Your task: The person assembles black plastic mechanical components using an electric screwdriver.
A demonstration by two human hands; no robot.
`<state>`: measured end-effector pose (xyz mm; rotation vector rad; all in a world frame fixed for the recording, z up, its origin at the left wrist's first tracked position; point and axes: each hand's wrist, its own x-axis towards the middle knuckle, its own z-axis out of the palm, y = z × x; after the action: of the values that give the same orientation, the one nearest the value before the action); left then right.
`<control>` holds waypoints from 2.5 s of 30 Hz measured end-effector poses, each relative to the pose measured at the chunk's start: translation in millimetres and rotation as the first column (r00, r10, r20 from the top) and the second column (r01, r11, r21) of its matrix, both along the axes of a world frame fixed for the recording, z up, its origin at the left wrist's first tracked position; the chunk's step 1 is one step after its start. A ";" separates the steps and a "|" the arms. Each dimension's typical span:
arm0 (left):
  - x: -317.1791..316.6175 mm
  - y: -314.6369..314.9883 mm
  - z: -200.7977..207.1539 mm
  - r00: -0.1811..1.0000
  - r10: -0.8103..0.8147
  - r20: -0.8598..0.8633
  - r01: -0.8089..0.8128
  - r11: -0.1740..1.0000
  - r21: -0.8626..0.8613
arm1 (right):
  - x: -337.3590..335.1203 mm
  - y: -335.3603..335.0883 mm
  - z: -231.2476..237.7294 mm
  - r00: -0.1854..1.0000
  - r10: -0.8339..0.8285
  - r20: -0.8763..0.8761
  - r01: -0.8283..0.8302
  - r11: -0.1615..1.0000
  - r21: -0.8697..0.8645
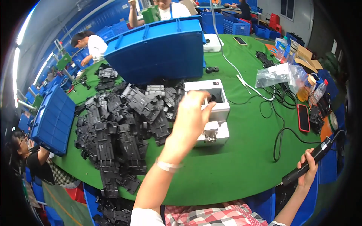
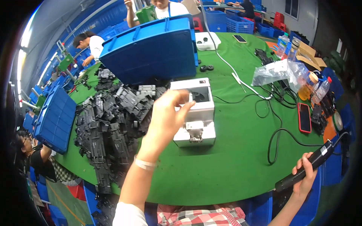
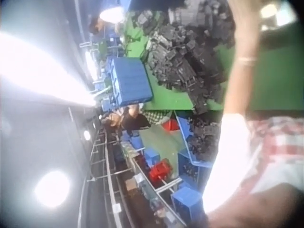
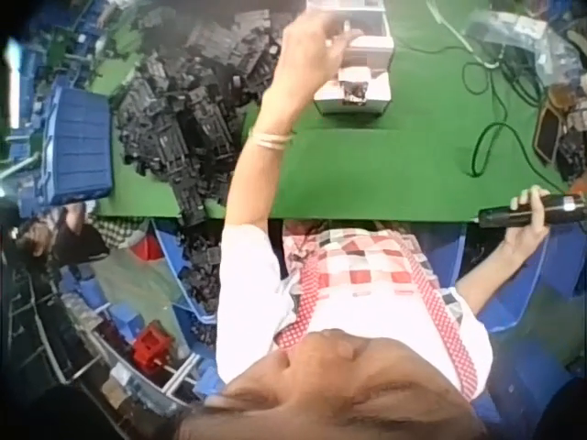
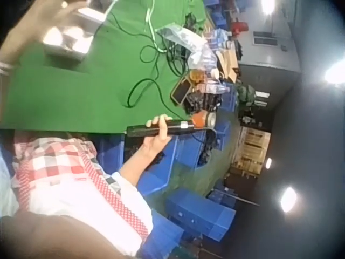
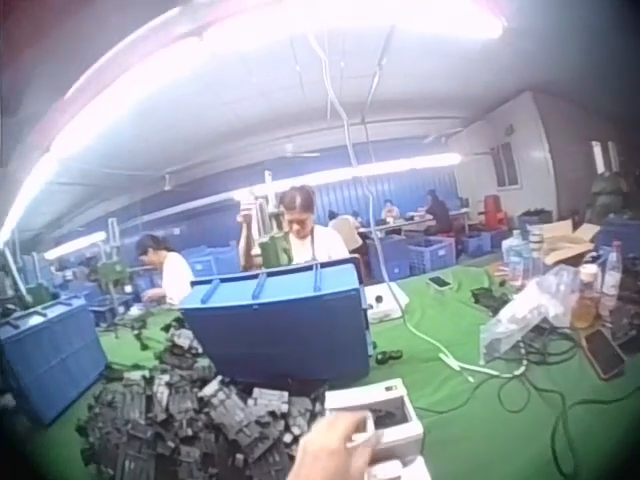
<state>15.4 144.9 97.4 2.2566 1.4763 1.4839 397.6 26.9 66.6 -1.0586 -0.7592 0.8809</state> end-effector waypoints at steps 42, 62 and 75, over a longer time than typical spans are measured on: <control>-7.5 -153.3 -107.9 0.026 0.528 0.849 0.691 0.604 -0.397 | -253.0 112.1 25.1 0.801 0.571 0.181 -0.599 0.760 0.252; 1.6 -154.3 -118.6 0.245 0.516 0.821 0.555 0.619 -0.555 | -255.6 55.7 17.9 0.668 0.714 0.212 -0.744 0.628 0.230; 4.3 -164.6 -116.8 0.205 0.518 0.830 0.649 0.563 -0.512 | -267.4 161.0 62.4 0.946 0.270 0.182 -0.321 0.689 0.649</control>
<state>19.7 -19.7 -19.4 0.3656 1.0376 1.1992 130.2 188.0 129.0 -0.3125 -1.2233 0.7395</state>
